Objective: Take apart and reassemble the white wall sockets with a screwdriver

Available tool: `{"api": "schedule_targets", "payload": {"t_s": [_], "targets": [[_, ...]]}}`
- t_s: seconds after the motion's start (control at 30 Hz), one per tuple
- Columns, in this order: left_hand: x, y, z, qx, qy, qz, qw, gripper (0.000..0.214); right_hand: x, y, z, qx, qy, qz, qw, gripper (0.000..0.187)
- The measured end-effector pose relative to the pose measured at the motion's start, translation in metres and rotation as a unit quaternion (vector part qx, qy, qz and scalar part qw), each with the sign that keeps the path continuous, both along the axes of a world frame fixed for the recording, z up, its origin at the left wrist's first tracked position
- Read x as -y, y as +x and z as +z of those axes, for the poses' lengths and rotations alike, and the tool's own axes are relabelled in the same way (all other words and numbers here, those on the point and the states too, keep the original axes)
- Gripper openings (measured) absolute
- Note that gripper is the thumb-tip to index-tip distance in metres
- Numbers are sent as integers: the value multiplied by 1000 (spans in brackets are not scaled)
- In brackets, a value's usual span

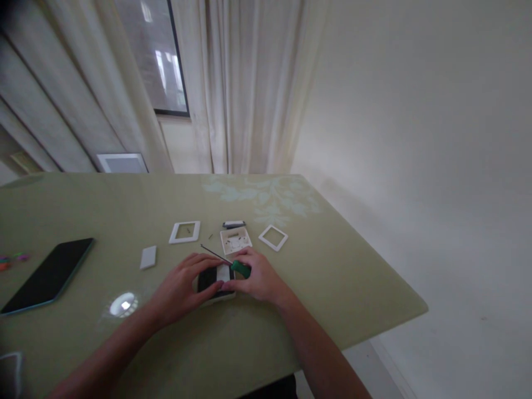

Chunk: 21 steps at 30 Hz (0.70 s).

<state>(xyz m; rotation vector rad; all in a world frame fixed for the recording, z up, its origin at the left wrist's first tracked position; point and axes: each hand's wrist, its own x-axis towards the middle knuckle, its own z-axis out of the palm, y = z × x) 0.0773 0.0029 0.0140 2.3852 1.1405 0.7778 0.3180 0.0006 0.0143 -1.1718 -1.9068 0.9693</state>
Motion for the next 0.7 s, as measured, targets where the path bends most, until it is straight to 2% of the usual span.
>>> {"api": "schedule_targets", "payload": {"t_s": [0.2,0.7], "targets": [[1,3,0,-17,8,-2,1000,35,1,2,3,4,-17,6,1000,50],[0,4,0,0,-53,-3,999,33,3,-1,1,5,-32,-16,999,43]]}}
